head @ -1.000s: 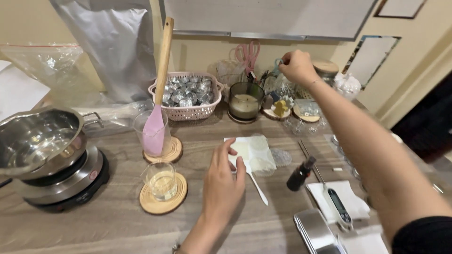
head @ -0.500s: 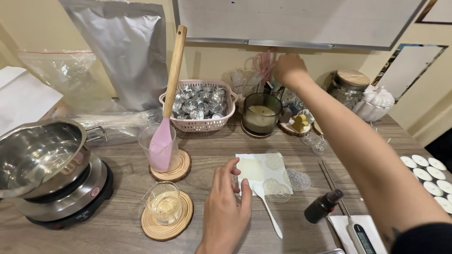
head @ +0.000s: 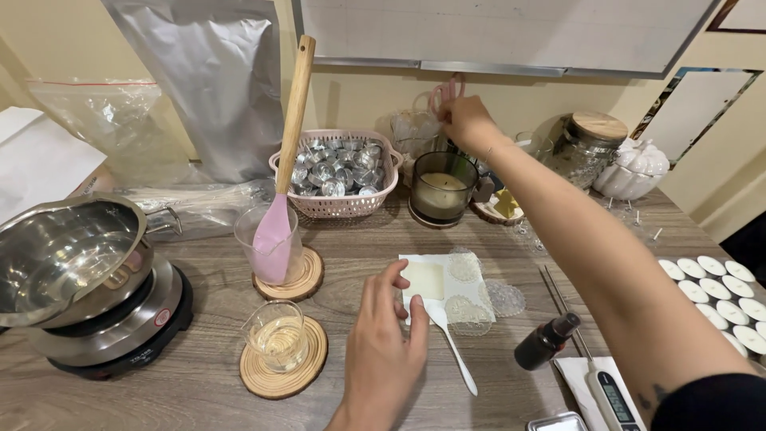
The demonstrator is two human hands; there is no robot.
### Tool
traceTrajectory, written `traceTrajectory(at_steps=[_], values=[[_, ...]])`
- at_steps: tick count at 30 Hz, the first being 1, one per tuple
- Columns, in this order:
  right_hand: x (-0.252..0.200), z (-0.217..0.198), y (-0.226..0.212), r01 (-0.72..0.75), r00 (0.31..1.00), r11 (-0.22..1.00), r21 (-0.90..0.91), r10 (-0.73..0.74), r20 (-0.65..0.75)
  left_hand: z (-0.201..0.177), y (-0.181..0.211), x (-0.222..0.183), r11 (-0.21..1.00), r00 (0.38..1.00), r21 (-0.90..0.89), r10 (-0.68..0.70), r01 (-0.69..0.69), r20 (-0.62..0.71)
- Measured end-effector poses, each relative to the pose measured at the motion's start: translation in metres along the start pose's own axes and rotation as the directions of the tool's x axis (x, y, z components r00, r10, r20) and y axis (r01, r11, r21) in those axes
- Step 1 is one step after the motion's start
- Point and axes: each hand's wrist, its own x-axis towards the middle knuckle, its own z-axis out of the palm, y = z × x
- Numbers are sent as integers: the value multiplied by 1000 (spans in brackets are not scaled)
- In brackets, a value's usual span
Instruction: Adding red dye to a small beaker and stirring it with a glass rod.
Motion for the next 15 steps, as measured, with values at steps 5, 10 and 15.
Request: traceTrajectory(at_steps=[5, 10, 15], values=[[-7, -41, -28, -132, 991, 991, 37, 131, 22, 8, -10, 1, 999, 998, -9, 53, -53, -29], [-60, -125, -55, -374, 917, 884, 281, 398, -32, 8, -13, -4, 992, 991, -42, 117, -120, -69], [-168, -206, -75, -157, 935, 823, 546, 303, -187, 5, -4, -11, 969, 970, -133, 189, -210, -153]])
